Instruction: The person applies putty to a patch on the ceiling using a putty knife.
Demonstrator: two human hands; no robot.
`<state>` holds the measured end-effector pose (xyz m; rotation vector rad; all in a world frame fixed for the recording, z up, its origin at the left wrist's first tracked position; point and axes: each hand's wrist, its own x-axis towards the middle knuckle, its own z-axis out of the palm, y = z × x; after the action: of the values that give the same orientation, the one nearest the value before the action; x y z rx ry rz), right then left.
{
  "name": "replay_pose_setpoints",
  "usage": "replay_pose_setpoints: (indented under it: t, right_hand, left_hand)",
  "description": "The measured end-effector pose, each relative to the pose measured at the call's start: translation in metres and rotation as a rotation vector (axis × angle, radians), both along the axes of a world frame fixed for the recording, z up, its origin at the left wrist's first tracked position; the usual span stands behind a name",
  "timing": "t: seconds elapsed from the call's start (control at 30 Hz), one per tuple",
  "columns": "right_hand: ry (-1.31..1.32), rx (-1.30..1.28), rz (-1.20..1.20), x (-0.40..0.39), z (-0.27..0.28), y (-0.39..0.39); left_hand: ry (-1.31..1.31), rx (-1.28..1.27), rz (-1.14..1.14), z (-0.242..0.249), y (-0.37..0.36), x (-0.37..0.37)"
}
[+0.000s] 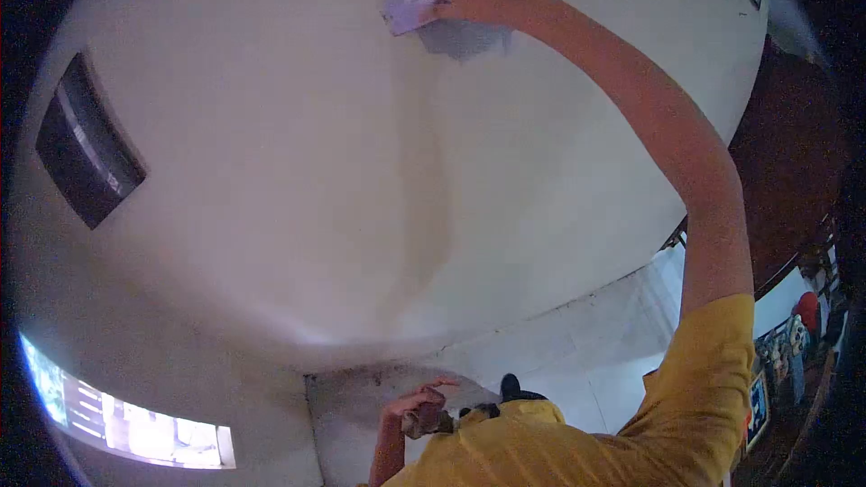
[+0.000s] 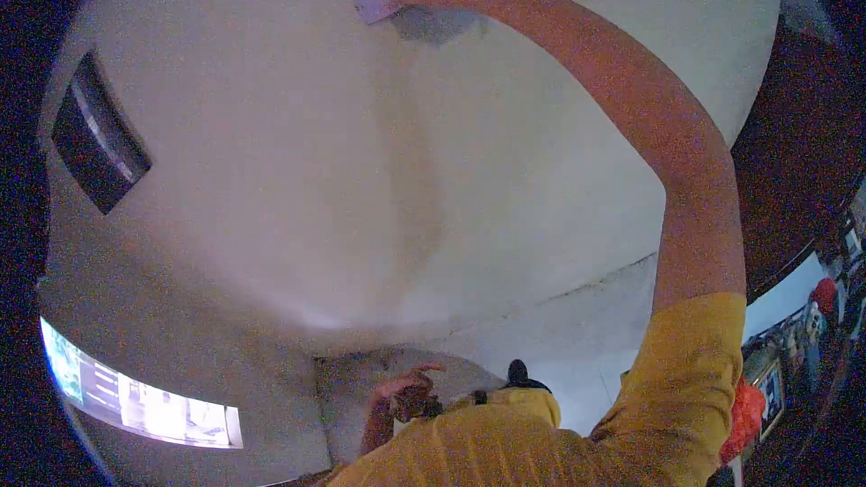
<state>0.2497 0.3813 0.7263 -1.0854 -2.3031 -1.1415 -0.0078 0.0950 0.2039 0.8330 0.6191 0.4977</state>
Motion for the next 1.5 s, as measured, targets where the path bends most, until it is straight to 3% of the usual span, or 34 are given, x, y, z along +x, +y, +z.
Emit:
replay_pose_setpoints:
  t: [0.1, 0.23, 0.43, 0.53, 0.63, 0.73, 0.8, 0.97, 1.07, 1.2, 1.33, 1.5]
  right_hand:
    - [-0.022, 0.132, -0.028, 0.0, -0.004, 0.028]
    - [-0.19, 0.044, -0.05, 0.003, 0.018, 0.005]
    - [-0.305, 0.062, -0.107, -0.001, 0.039, 0.006]
    - [-0.193, -0.074, -0.318, -0.005, 0.055, -0.017]
    - [-0.22, 0.034, -0.134, 0.0, 0.039, -0.006]
    - [-0.21, -0.059, -0.363, 0.002, 0.051, -0.019]
    - [-0.19, -0.079, -0.325, 0.005, 0.048, -0.018]
    - [-0.134, -0.071, -0.158, 0.017, 0.026, 0.007]
    - [-0.134, 0.014, -0.059, 0.043, 0.004, 0.03]
    - [0.061, -0.021, -0.141, 0.04, -0.046, 0.017]
    - [0.287, -0.09, -0.256, 0.047, -0.101, 0.008]
    - [0.355, -0.075, -0.206, 0.05, -0.109, 0.021]
  left_hand:
    - [-0.004, -0.011, 0.025, -0.005, 0.001, -0.005]
    - [-0.014, -0.015, 0.09, -0.036, -0.005, -0.009]
    - [0.013, -0.066, 0.089, -0.013, -0.004, -0.005]
    - [-0.008, -0.036, 0.058, -0.008, 0.003, -0.007]
    - [-0.032, 0.014, 0.018, -0.005, 0.01, -0.005]
    - [-0.059, 0.093, -0.024, 0.001, 0.018, -0.005]
    - [-0.073, 0.123, -0.018, -0.008, 0.022, -0.005]
    - [0.06, -0.027, 0.032, 0.015, 0.018, -0.002]
    - [-0.262, -0.096, 0.142, -0.002, 0.006, -0.006]
    - [0.015, 0.007, 0.106, -0.01, 0.007, -0.014]
    - [0.035, 0.038, 0.191, -0.01, -0.004, -0.015]
    - [-0.061, -0.116, 0.155, 0.0, 0.003, -0.021]
